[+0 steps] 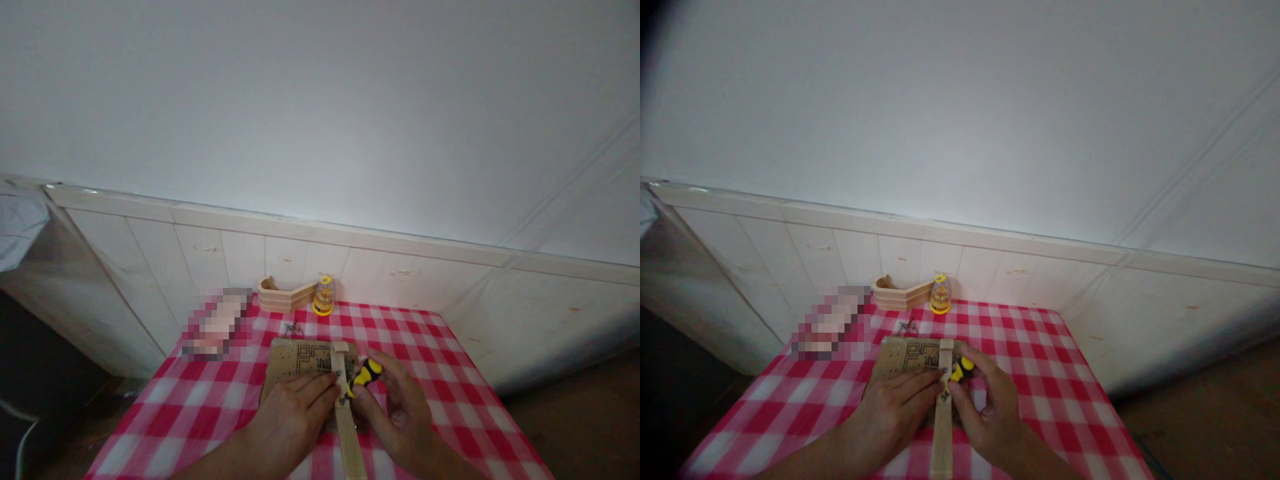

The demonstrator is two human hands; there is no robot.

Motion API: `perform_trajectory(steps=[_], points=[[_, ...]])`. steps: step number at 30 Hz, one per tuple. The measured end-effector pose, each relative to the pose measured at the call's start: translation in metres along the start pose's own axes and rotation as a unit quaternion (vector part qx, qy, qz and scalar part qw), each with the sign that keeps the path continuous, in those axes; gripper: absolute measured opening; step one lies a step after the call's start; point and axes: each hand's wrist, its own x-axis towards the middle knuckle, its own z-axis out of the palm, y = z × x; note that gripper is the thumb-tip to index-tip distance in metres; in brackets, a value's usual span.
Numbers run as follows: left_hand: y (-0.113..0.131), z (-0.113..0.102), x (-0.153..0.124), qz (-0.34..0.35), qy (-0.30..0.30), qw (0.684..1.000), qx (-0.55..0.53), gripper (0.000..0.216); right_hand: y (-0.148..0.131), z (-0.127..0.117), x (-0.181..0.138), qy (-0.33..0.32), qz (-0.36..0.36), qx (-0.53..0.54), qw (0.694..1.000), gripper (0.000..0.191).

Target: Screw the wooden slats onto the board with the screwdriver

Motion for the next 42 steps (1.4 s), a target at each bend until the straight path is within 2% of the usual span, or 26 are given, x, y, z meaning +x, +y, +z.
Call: perform_trajectory(steps=[5,10,18,32,37,42], points=[[-0.001,0.001,-0.002,0.001,-0.010,1.000,0.003,0.031,-0.001,-0.003,-0.001,-0.032,0.001,0.015,0.999,0.058],[0.000,0.001,-0.001,-0.005,-0.012,1.000,-0.005,0.030,-0.001,-0.001,-0.001,-0.002,0.019,-0.005,1.000,0.051],[0.000,0.000,0.000,-0.003,-0.007,1.000,0.001,0.030,0.001,0.004,0.002,0.025,0.012,-0.024,0.999,0.049],[-0.001,0.001,-0.001,-0.005,-0.018,1.000,-0.008,0.032,0.007,0.007,-0.002,0.045,0.058,-0.007,0.997,0.043],[0.000,0.001,-0.001,-0.004,-0.009,1.000,-0.003,0.032,0.003,0.006,0.003,0.058,0.054,-0.002,0.997,0.041],[0.000,0.002,-0.002,-0.009,-0.010,1.000,0.002,0.034,0.002,0.006,0.011,0.093,0.072,0.033,0.993,0.040]])
